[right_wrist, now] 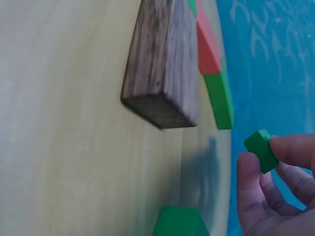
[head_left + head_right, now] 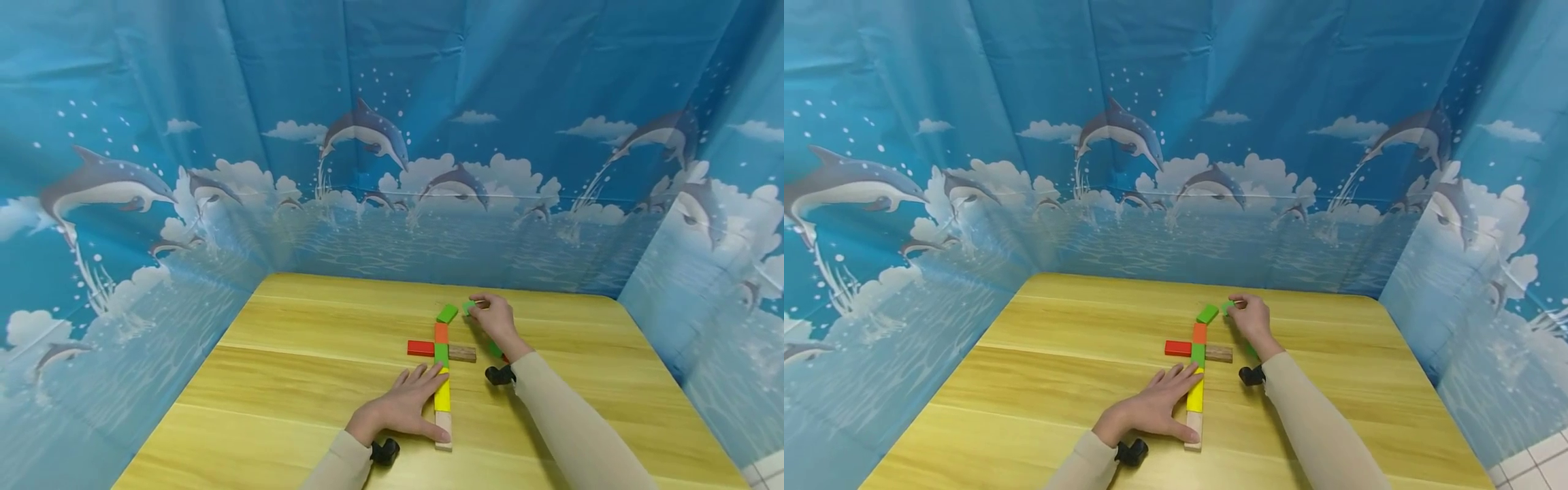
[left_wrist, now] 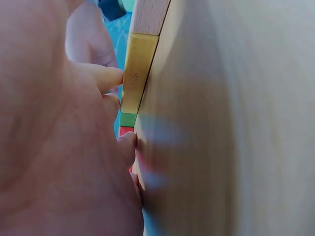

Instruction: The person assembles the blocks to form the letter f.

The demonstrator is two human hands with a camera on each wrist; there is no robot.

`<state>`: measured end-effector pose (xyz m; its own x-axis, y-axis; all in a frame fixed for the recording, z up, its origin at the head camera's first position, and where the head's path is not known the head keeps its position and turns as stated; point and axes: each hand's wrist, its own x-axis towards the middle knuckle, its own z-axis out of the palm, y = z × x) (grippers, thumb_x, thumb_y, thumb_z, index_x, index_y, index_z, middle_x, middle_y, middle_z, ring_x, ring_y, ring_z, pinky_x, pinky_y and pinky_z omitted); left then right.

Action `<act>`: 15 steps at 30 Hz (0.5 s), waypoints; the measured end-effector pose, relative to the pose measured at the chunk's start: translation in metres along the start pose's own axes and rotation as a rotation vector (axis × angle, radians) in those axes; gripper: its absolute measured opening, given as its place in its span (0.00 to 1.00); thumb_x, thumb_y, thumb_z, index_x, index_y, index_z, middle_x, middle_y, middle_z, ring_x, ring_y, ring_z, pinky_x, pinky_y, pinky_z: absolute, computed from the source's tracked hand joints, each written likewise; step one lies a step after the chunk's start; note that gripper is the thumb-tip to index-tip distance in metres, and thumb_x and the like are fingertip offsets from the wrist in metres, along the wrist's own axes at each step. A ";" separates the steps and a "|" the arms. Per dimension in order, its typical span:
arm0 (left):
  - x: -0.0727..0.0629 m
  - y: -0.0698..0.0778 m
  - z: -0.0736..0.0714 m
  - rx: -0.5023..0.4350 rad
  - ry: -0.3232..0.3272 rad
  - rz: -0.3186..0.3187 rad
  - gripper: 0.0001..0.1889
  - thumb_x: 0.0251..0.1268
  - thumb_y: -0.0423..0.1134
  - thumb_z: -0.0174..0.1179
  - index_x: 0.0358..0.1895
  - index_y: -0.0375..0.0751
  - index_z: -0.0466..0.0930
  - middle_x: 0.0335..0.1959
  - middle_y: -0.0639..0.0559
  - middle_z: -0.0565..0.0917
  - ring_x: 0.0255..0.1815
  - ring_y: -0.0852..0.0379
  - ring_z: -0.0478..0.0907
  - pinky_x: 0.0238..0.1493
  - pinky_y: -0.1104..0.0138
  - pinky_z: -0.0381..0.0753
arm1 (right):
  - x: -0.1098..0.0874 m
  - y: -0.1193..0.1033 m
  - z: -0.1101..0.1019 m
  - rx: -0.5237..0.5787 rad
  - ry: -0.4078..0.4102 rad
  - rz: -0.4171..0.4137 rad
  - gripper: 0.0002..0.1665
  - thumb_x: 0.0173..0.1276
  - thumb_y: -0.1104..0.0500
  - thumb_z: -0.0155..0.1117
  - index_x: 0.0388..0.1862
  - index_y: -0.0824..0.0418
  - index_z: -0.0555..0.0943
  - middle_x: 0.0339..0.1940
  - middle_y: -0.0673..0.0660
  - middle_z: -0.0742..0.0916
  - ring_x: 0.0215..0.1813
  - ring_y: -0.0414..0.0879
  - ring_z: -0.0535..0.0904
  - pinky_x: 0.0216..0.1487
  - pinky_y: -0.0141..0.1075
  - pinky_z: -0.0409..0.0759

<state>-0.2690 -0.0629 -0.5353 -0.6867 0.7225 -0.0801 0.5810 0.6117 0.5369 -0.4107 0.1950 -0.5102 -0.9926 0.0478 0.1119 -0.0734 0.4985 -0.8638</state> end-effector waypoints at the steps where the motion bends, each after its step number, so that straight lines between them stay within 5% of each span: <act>1: -0.001 -0.001 0.000 0.000 0.000 -0.001 0.54 0.60 0.72 0.60 0.83 0.57 0.43 0.83 0.57 0.38 0.82 0.48 0.33 0.77 0.43 0.38 | 0.003 0.001 0.002 -0.003 -0.001 0.001 0.21 0.74 0.62 0.62 0.64 0.65 0.79 0.50 0.65 0.83 0.43 0.57 0.84 0.40 0.45 0.85; 15: 0.002 -0.005 0.002 -0.024 0.019 0.014 0.51 0.63 0.70 0.59 0.83 0.57 0.46 0.83 0.57 0.38 0.82 0.48 0.34 0.76 0.42 0.39 | 0.028 0.011 0.014 -0.065 0.000 0.064 0.20 0.74 0.62 0.62 0.63 0.65 0.81 0.52 0.67 0.85 0.45 0.56 0.83 0.40 0.43 0.83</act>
<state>-0.2722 -0.0633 -0.5399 -0.6873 0.7242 -0.0566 0.5800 0.5940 0.5575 -0.4405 0.1901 -0.5233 -0.9950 0.0814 0.0579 -0.0036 0.5500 -0.8351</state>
